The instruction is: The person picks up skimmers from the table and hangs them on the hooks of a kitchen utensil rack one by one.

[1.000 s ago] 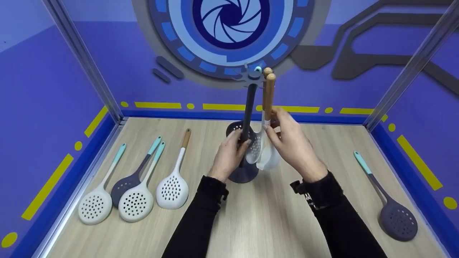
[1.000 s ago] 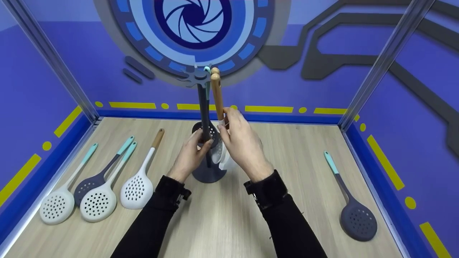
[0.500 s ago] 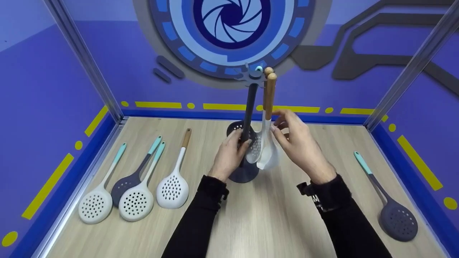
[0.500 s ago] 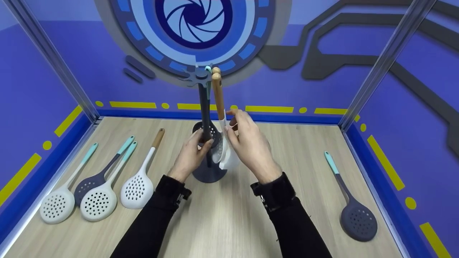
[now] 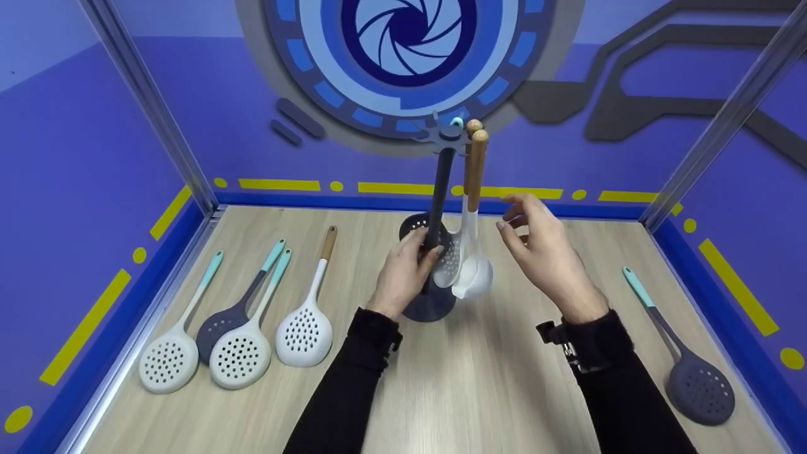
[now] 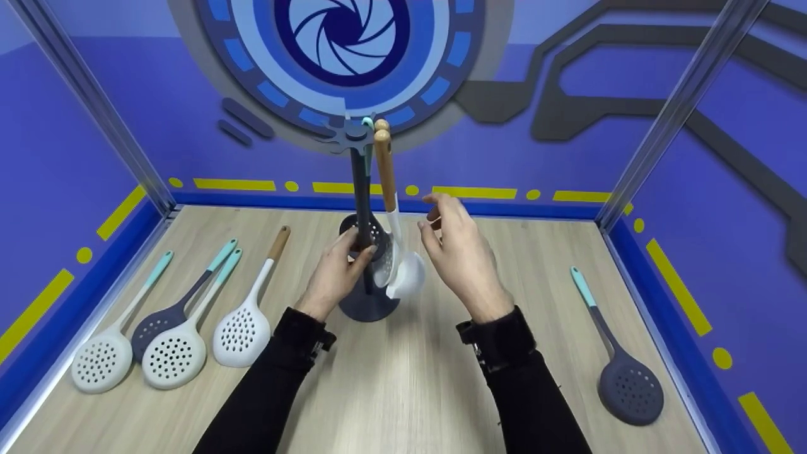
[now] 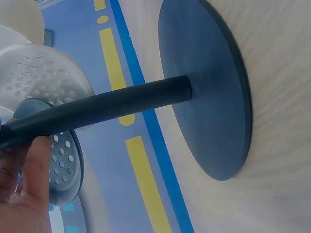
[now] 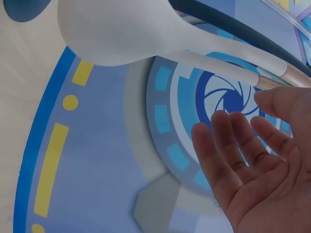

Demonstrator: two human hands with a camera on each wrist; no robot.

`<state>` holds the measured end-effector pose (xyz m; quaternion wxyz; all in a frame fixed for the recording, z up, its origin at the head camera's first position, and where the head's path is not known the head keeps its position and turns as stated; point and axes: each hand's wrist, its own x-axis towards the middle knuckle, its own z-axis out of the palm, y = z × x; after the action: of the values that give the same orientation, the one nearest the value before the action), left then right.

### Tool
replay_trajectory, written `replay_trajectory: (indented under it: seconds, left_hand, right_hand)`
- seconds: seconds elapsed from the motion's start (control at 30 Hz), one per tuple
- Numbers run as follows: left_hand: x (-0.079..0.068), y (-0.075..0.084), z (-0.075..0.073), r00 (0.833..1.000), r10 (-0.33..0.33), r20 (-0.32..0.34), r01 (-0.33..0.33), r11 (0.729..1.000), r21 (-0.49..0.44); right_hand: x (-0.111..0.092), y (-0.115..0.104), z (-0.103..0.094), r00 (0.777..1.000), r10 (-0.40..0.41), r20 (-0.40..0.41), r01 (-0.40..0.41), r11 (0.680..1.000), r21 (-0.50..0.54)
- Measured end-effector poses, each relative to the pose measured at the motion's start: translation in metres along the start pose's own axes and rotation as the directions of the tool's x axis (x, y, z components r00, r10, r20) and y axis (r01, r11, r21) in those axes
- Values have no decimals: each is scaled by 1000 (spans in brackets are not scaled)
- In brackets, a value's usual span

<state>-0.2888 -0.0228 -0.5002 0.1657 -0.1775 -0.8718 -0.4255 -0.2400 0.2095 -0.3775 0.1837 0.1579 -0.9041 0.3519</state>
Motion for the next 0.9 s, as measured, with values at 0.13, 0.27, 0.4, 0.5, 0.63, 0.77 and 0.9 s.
replay_trajectory:
  seconds: [0.13, 0.27, 0.4, 0.5, 0.63, 0.77, 0.9]
  left_hand:
    - [-2, 2, -1, 1000, -3, 8, 3, 1000, -1]
    - [-3, 3, -1, 1000, -12, 16, 12, 1000, -10]
    - [-2, 2, -1, 1000, 1, 20, 0, 1000, -24]
    - [-2, 2, 0, 1000, 19, 17, -19, 1000, -24]
    - [-2, 3, 2, 999, 42, 9, -42, 999, -17]
    - [-2, 3, 4, 998, 60, -2, -60, 998, 4]
    - [-2, 3, 2, 999, 52, -7, -52, 998, 42]
  right_hand:
    - [-2, 4, -2, 1000, 15, -9, -15, 1000, -7]
    - [-2, 10, -2, 1000, 22, -14, -23, 1000, -18]
    - [-3, 18, -3, 999, 36, -22, -37, 999, -28]
    - [-4, 26, -4, 998, 51, -31, -52, 998, -38]
    - [-6, 37, -4, 996, 80, -32, -82, 995, -55]
    - [-8, 48, -4, 993, 116, -34, -118, 989, -91]
    - [-12, 59, -7, 985, 165, -39, -169, 978, -126]
